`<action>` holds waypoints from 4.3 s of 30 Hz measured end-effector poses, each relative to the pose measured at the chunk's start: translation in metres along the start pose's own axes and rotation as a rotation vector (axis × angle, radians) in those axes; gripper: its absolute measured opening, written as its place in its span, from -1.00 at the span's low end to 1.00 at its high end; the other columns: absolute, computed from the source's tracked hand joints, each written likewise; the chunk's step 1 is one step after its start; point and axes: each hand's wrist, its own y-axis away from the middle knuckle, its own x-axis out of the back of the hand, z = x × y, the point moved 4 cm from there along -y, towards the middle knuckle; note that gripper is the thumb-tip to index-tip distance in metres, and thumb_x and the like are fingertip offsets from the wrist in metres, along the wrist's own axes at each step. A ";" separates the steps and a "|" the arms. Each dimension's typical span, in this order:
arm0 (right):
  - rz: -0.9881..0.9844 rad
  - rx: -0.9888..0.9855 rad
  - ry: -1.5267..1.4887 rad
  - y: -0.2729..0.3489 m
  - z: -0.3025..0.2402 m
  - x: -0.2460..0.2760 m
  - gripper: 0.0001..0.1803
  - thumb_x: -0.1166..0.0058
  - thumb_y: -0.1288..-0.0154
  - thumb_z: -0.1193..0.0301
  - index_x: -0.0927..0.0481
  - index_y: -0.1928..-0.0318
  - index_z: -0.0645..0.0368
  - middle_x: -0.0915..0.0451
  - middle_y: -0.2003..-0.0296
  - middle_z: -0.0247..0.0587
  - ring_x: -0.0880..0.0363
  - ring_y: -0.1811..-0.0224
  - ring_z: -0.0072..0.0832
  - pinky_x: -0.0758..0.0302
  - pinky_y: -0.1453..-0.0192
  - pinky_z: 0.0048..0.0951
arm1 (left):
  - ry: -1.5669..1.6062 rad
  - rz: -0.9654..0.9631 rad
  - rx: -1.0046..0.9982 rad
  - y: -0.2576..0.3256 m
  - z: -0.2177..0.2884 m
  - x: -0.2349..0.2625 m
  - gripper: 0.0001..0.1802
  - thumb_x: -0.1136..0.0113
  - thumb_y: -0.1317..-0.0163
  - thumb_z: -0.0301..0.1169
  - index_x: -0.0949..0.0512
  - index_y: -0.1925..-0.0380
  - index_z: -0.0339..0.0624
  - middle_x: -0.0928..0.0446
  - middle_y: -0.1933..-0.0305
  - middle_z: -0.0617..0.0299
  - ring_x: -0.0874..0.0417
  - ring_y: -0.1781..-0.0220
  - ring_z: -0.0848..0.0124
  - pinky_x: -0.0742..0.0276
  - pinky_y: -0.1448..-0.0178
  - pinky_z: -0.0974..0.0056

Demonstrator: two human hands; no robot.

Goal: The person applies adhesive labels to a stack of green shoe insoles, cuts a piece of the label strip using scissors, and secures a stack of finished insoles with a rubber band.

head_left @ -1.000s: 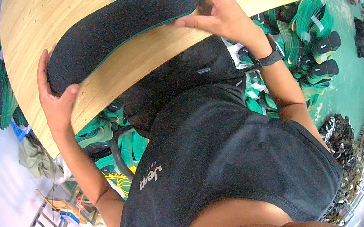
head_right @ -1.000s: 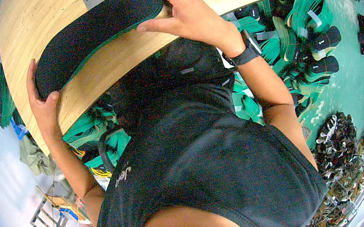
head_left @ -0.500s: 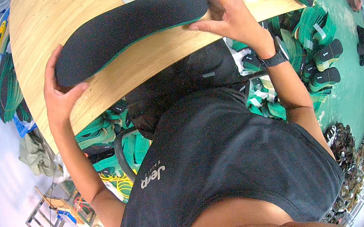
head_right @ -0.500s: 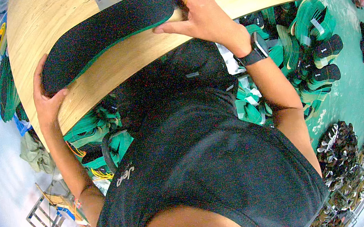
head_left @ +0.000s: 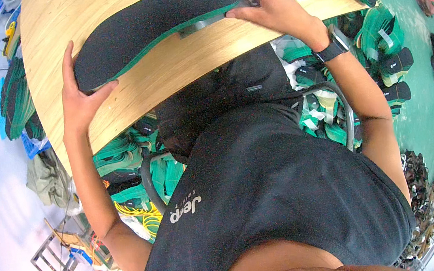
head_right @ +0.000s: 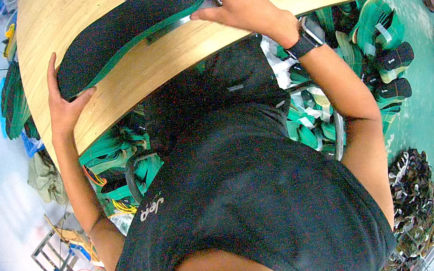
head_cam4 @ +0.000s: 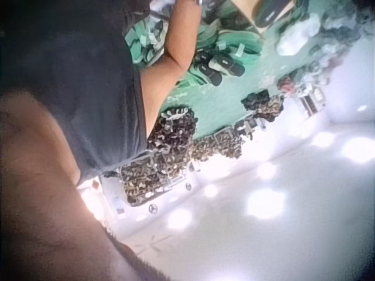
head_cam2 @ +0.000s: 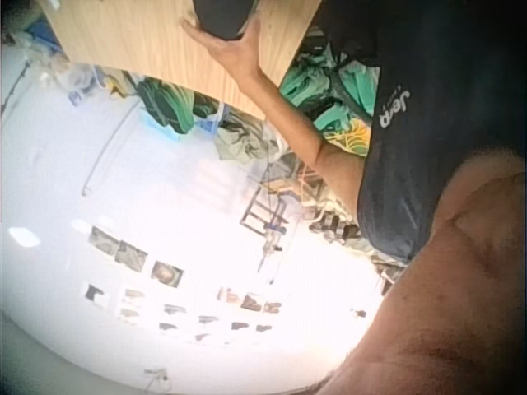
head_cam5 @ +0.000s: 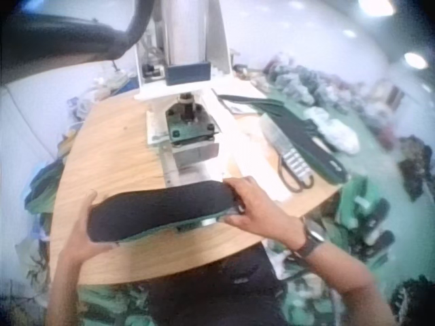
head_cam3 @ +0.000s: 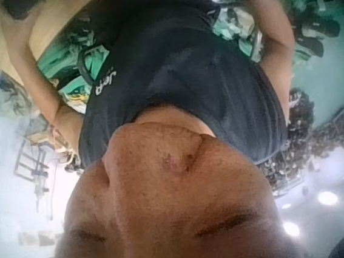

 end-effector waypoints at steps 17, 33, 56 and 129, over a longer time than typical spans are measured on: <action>0.095 -0.164 -0.199 -0.044 0.028 -0.022 -0.15 -0.29 0.16 0.47 -0.17 -0.19 0.30 -0.46 0.29 0.11 -0.43 0.23 -0.10 -0.42 0.13 -0.22 | 0.013 0.008 -0.070 -0.046 -0.017 0.004 0.02 -0.49 0.26 -0.44 -0.17 -0.29 -0.09 -0.44 -0.03 -0.05 -0.51 -0.02 0.27 -0.40 -0.16 0.24; 0.342 -0.014 0.103 0.011 0.043 0.060 -0.57 -0.20 -0.02 0.44 -0.45 0.04 0.21 -0.49 0.28 -0.05 -0.44 0.25 -0.20 -0.40 0.14 -0.29 | 0.119 0.115 -0.075 -0.016 -0.024 0.033 -0.21 -0.18 -0.09 -0.50 -0.06 -0.33 -0.19 -0.19 -0.31 -0.02 -0.28 -0.29 0.24 -0.25 -0.31 0.12; 0.361 -0.440 0.644 0.027 0.130 0.104 -0.85 -0.06 0.01 0.40 -0.47 0.58 0.23 -0.52 0.54 -0.01 -0.51 0.43 -0.05 -0.45 0.32 -0.14 | 0.650 -0.237 -0.052 -0.043 0.125 -0.136 -0.80 -0.05 -0.28 -0.47 -0.57 0.16 -0.30 -0.60 0.19 0.20 -0.57 0.15 0.50 -0.49 0.03 0.39; -0.416 -0.437 -0.789 0.138 -0.041 0.021 -0.13 -0.36 0.08 0.00 -0.38 -0.17 0.26 -0.26 0.62 -0.54 -0.13 0.55 -0.74 -0.09 0.51 -0.62 | 0.380 -0.391 0.039 0.006 0.112 -0.136 -0.83 -0.23 -0.10 -0.35 -0.61 0.45 -0.24 -0.57 0.52 0.37 -0.47 0.50 0.66 -0.35 0.40 0.52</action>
